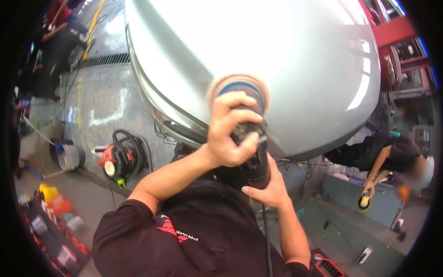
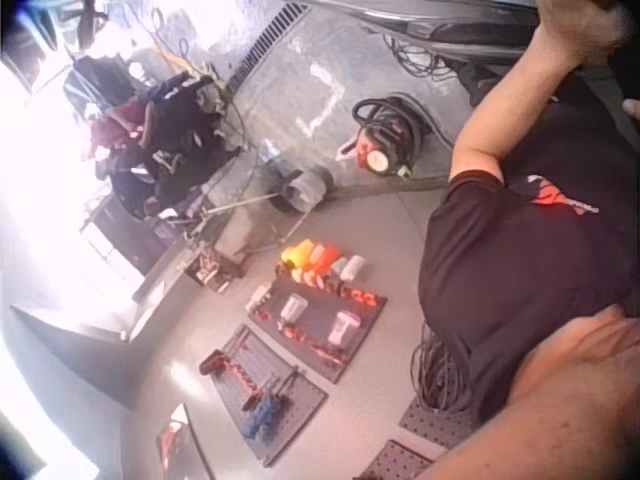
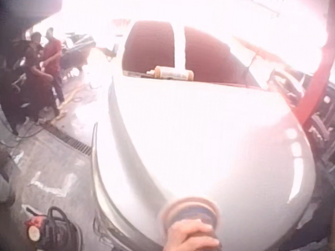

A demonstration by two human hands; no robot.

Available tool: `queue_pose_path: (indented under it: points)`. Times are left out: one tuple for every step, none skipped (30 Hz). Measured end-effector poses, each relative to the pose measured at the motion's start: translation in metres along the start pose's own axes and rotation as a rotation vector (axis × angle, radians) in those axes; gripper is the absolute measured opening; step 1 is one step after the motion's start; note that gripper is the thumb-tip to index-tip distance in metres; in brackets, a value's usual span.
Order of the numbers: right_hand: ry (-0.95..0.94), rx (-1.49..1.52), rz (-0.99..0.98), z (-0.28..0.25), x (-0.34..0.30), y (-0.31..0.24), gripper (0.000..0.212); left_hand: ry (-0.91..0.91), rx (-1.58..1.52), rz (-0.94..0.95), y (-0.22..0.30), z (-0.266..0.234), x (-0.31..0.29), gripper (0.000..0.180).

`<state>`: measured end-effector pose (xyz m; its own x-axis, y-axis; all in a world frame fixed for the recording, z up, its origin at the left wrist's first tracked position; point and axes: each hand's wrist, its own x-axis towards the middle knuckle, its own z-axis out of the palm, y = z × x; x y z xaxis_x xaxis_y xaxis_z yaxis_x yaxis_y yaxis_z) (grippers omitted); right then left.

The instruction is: The person uses a handheld electric polisher with a foam pad to polish the hood of a silver car. They apply polishing compound from a yellow bottle and move the polisher in overlapping passes across the hood surface.

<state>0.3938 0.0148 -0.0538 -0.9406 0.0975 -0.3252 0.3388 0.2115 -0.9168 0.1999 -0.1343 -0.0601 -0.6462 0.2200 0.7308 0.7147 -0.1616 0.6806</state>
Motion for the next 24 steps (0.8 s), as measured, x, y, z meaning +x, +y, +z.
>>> queue_pose_path:
  points:
    - [0.016, 0.007, -0.018, -0.007, -0.01, 0.01, 0.11, 0.02, -0.007, -0.002, 0.006, 0.012, -0.01, 0.033]
    - [0.02, -0.015, 0.002, -0.016, -0.02, 0.02, 0.104, 0.039, -0.023, -0.008, 0.012, 0.025, -0.02, 0.033]
    - [0.027, -0.036, 0.022, -0.024, -0.028, 0.03, 0.098, 0.052, -0.022, -0.006, 0.016, 0.035, -0.029, 0.034]
    - [0.036, -0.06, 0.047, -0.031, -0.036, 0.039, 0.091, 0.061, -0.047, -0.011, 0.019, 0.046, -0.04, 0.036]
    - [0.066, -0.025, 0.028, -0.032, -0.042, 0.048, 0.082, 0.057, -0.06, 0.0, 0.021, 0.056, -0.048, 0.037]
    - [0.073, -0.027, 0.057, -0.036, -0.049, 0.057, 0.08, 0.053, -0.073, 0.011, 0.023, 0.065, -0.057, 0.037]
    - [0.085, -0.029, 0.086, -0.039, -0.056, 0.064, 0.079, 0.049, -0.092, 0.014, 0.025, 0.074, -0.064, 0.038]
    - [0.095, -0.031, 0.116, -0.042, -0.063, 0.069, 0.077, 0.046, -0.092, 0.018, 0.028, 0.082, -0.073, 0.038]
    - [0.122, 0.021, 0.125, -0.041, -0.07, 0.074, 0.073, 0.043, -0.11, 0.012, 0.03, 0.088, -0.082, 0.038]
    - [0.121, -0.005, 0.146, -0.043, -0.078, 0.08, 0.078, 0.046, -0.127, 0.007, 0.033, 0.092, -0.09, 0.037]
    - [0.124, -0.021, 0.158, -0.045, -0.083, 0.089, 0.084, 0.026, -0.133, 0.009, 0.035, 0.094, -0.095, 0.037]
    - [0.128, -0.039, 0.17, -0.047, -0.089, 0.097, 0.089, 0.007, -0.138, 0.01, 0.038, 0.094, -0.102, 0.036]
    - [0.136, -0.048, 0.198, -0.046, -0.092, 0.102, 0.09, -0.018, -0.142, 0.016, 0.038, 0.095, -0.107, 0.036]
    - [0.144, -0.069, 0.183, -0.046, -0.094, 0.108, 0.09, -0.013, -0.153, 0.025, 0.038, 0.097, -0.111, 0.036]
    - [0.151, -0.09, 0.168, -0.046, -0.095, 0.113, 0.091, -0.006, -0.164, 0.033, 0.037, 0.099, -0.115, 0.035]
    - [0.16, -0.107, 0.15, -0.043, -0.094, 0.113, 0.091, -0.005, -0.175, 0.044, 0.036, 0.1, -0.118, 0.035]
    - [0.159, -0.114, 0.144, -0.042, -0.091, 0.111, 0.091, 0.0, -0.183, 0.044, 0.035, 0.1, -0.12, 0.034]
    - [0.163, -0.101, 0.141, -0.041, -0.088, 0.109, 0.091, 0.019, -0.181, 0.049, 0.033, 0.099, -0.122, 0.034]
    - [0.172, -0.087, 0.137, -0.037, -0.084, 0.103, 0.091, 0.035, -0.181, 0.057, 0.031, 0.097, -0.122, 0.034]
    - [0.179, -0.074, 0.133, -0.035, -0.079, 0.098, 0.09, 0.053, -0.181, 0.065, 0.029, 0.094, -0.121, 0.034]
    - [0.18, -0.112, 0.109, -0.034, -0.075, 0.093, 0.089, 0.072, -0.165, 0.062, 0.027, 0.09, -0.12, 0.035]
    - [0.178, -0.147, 0.084, -0.034, -0.069, 0.088, 0.088, 0.089, -0.146, 0.059, 0.026, 0.085, -0.116, 0.035]
    - [0.176, -0.183, 0.059, -0.034, -0.063, 0.083, 0.087, 0.106, -0.126, 0.055, 0.025, 0.079, -0.112, 0.036]
    - [0.181, -0.224, 0.059, -0.034, -0.058, 0.078, 0.085, 0.122, -0.133, 0.052, 0.022, 0.074, -0.106, 0.036]
